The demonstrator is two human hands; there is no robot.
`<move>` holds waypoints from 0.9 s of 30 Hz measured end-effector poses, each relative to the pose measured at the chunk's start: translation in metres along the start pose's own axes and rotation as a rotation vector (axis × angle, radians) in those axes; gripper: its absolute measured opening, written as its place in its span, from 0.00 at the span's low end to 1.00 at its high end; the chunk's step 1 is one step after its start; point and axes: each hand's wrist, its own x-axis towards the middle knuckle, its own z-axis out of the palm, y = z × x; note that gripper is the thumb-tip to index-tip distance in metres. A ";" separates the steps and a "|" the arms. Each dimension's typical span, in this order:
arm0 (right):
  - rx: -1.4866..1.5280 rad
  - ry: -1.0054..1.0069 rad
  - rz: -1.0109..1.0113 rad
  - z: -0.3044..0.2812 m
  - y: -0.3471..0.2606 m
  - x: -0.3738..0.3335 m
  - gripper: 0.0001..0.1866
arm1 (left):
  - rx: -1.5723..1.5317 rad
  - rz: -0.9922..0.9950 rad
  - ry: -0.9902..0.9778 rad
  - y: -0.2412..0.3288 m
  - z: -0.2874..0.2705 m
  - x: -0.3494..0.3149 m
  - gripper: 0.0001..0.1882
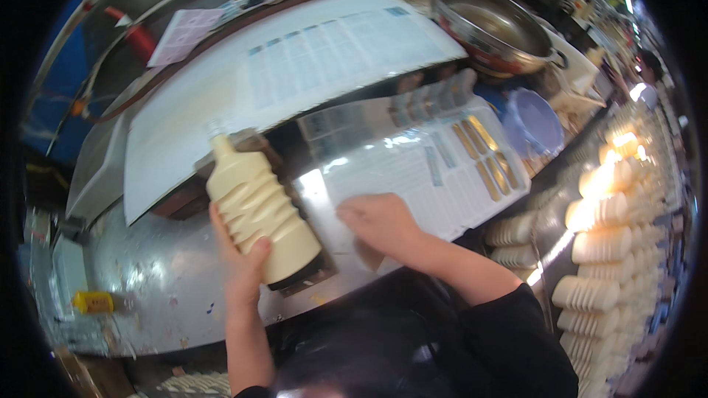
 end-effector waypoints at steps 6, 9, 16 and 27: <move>-0.586 0.270 0.108 -0.070 0.060 -0.048 0.09 | 0.055 0.149 0.089 -0.014 0.009 -0.016 0.50; -0.691 0.229 0.196 -0.076 0.067 -0.057 0.14 | 0.131 0.176 0.180 -0.004 0.016 -0.019 0.49; -0.668 -0.040 0.264 -0.068 0.060 -0.074 0.17 | 0.632 0.463 0.245 0.009 0.023 -0.027 0.41; -1.027 0.097 0.522 -0.111 0.096 -0.128 0.21 | 0.766 0.755 0.163 0.030 0.043 -0.053 0.31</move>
